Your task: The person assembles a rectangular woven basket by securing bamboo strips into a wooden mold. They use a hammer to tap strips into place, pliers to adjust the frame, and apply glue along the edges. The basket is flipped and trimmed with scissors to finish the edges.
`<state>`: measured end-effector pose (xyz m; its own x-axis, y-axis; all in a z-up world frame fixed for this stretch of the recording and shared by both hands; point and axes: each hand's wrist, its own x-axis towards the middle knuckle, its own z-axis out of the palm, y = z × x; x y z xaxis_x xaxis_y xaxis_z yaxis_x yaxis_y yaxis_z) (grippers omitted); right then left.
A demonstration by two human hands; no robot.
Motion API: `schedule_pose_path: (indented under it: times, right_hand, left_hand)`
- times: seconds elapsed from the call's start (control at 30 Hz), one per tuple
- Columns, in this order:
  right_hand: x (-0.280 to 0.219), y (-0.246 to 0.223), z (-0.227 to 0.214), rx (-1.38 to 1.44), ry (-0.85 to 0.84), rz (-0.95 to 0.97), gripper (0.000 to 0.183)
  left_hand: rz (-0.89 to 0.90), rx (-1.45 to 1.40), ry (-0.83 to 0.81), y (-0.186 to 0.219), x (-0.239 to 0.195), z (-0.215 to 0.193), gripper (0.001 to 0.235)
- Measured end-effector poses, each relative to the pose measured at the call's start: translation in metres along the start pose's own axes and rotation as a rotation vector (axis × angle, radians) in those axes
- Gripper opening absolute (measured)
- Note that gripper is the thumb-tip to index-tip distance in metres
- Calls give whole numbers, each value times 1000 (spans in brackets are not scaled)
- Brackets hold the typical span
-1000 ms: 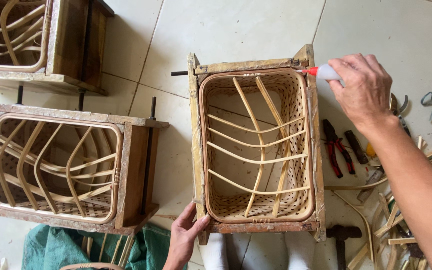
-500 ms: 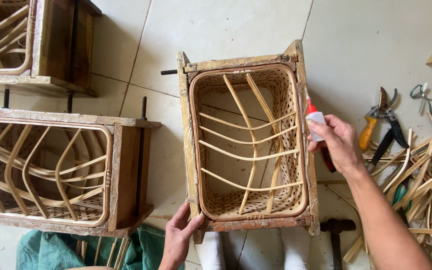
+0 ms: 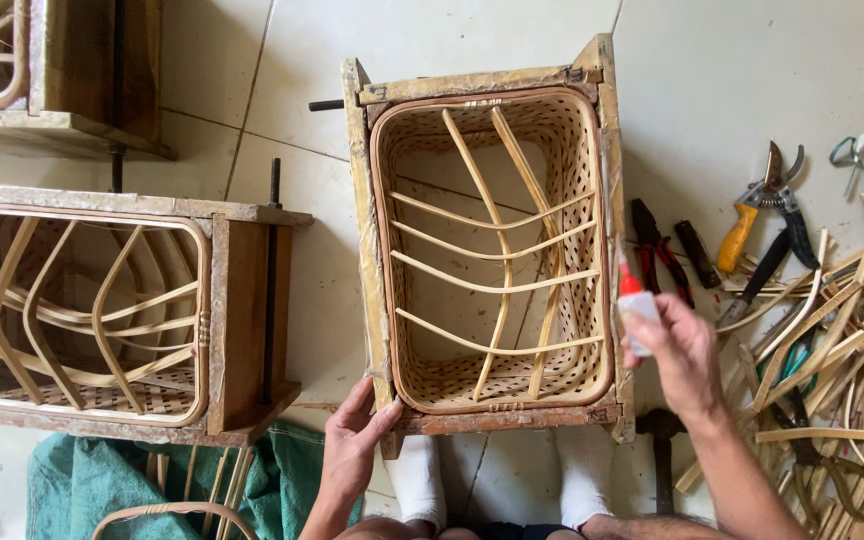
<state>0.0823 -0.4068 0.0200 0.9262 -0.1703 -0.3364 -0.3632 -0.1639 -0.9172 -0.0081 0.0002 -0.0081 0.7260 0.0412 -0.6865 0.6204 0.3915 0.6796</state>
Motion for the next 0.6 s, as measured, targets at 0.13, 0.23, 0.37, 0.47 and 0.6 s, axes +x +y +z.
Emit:
schedule_pose_path:
  times: [0.13, 0.23, 0.37, 0.47, 0.6]
  right_hand:
    - [-14, 14, 2, 18, 14, 76, 43]
    - [-9, 10, 1, 45, -4, 99, 40]
    - [-11, 1, 5, 37, -9, 151, 38]
    - [-9, -3, 7, 18, 11, 183, 37]
    - [-16, -4, 7, -19, 21, 167, 37]
  left_hand:
    - [0, -4, -6, -1, -1, -1, 66]
    - [-21, -2, 16, -2, -1, 0, 68]
    - [2, -17, 4, -4, -1, -1, 68]
    - [4, -16, 2, -3, 0, -1, 69]
    - [12, -18, -14, -1, 0, 0, 67]
